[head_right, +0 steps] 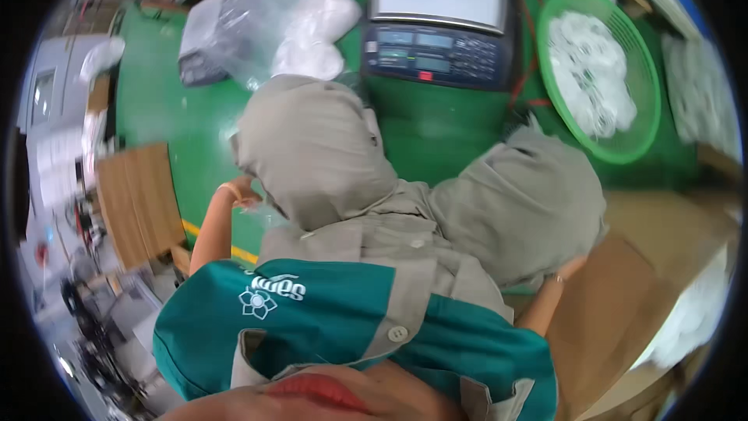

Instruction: Weighing and packaging white plastic rings into clear plastic bags at an industrial workstation.

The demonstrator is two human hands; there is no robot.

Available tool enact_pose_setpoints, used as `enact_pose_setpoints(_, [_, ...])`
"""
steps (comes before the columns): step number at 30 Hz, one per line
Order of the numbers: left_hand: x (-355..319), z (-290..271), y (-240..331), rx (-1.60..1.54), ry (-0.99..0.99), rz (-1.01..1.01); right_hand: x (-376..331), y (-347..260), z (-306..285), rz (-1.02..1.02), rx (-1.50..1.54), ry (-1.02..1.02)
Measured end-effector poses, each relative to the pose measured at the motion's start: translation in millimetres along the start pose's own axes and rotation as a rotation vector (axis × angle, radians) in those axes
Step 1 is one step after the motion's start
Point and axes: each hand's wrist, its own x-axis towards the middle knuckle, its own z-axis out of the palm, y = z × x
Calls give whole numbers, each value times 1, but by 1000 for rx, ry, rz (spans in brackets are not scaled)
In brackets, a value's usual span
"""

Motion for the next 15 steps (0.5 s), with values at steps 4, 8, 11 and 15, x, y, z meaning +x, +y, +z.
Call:
enact_pose_setpoints(4, [10, 6, -69, 207, 543, -6, 13, -20, 70, -120, -86, -213])
enact_pose_setpoints(8, [-56, -92, -15, 395, 1079, 148, 0, -40, 76, -226, -145, -216])
enact_pose_setpoints(11, [-57, -142, 56, 646, 1311, 404, -20, -47, 57, -277, -170, -132])
enact_pose_setpoints(15, [46, -155, 124, 724, 1246, 472, -45, -48, -9, -474, -154, 40])
